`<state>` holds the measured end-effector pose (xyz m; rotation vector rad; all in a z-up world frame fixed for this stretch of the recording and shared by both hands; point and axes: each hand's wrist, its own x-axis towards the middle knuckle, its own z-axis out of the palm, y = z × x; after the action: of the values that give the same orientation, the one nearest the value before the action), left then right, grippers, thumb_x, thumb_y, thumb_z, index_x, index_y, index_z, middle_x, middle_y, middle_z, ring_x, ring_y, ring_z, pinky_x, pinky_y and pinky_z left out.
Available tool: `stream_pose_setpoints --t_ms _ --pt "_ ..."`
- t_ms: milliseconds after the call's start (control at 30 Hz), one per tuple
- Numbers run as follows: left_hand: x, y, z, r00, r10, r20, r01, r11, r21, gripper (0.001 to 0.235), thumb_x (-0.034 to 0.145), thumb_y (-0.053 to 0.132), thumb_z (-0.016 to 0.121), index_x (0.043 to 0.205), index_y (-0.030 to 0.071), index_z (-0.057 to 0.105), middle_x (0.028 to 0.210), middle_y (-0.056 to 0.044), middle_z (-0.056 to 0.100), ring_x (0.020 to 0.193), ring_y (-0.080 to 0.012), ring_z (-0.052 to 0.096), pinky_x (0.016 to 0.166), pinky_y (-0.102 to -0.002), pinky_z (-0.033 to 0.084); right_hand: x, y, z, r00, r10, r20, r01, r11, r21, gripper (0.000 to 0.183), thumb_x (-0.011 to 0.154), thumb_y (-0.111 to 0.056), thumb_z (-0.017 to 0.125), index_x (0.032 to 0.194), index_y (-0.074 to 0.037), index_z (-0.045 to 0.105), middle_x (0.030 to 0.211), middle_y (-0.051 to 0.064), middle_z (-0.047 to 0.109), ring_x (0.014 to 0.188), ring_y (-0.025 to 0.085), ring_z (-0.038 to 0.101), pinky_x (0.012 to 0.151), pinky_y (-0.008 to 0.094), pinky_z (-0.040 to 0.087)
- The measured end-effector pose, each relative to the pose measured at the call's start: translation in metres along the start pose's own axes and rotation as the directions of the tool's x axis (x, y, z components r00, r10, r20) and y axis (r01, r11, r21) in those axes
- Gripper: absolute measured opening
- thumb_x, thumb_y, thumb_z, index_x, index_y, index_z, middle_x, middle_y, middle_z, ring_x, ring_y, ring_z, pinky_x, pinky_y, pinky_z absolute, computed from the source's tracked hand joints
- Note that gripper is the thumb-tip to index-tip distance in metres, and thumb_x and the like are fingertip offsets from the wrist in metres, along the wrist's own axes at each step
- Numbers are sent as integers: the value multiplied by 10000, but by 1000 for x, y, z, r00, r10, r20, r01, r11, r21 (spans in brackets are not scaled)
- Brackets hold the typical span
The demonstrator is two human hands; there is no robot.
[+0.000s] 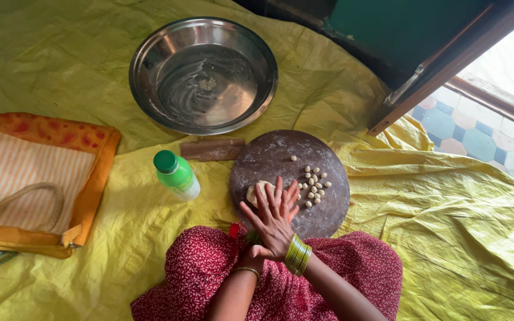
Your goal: The person sits on a yellow tarp and repeatedly pinches off small pieces of dough from a larger lump on a wooden board. They roll each piece between their palms to form small balls and place them on the board. A metal bowl and a green bottle are visible nearby.
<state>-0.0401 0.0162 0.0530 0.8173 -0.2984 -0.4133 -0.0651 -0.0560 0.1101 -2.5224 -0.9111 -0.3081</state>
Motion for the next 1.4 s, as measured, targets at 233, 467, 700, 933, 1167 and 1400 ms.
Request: stream_pose_setpoints --t_ms 233,467,700,933,1167,1400 --pt "13 -16 10 986 -151 -75 113 923 -367 1027 773 898 229 1612 364 -28 1701 -118 79 1525 -370 237 1187 -601 219 37 61 10 997 69 -44 -69 998 -5 1080 810 -926 -14 1651 -280 188 1718 174 -75 1571 377 -159 1173 687 -183" --pt "12 -25 3 981 -187 55 181 771 -610 1178 791 974 203 1668 199 65 1585 -179 365 1394 -337 440 1167 -503 393 -5 123 -2 930 311 -198 -285 947 146 925 914 -828 94 1572 -243 377 1714 123 178 1594 312 69 1270 606 43" --pt "27 -44 -12 886 -410 -215 268 832 -485 1196 728 973 126 1640 204 209 1533 -186 506 1352 -295 546 1108 -434 441 -59 140 -1 949 291 -117 -245 920 306 277 943 -143 680 1217 -160 724 1189 55 746 944 180 768 765 319 649" --pt "28 -60 -27 773 -509 -379 321 829 -458 1102 769 934 124 1597 223 279 1464 -201 530 1187 -281 604 1004 -431 504 -72 128 19 994 102 -43 -69 876 477 241 864 -86 746 1102 -57 765 1049 96 746 864 211 767 757 319 654" --pt "33 -68 -39 685 -345 -642 301 936 -183 609 978 497 559 1349 15 592 1100 -150 690 917 -197 687 787 -336 604 -78 145 20 841 540 34 -450 663 598 187 873 -119 776 1057 -89 780 1065 42 783 871 135 791 738 268 645" --pt "34 -81 -33 759 -198 -620 346 930 127 194 905 174 701 1046 66 779 946 -52 795 803 -96 728 748 -232 618 -75 142 15 766 642 21 -538 623 567 277 829 -94 818 1103 -93 778 1070 40 779 864 122 766 734 245 652"
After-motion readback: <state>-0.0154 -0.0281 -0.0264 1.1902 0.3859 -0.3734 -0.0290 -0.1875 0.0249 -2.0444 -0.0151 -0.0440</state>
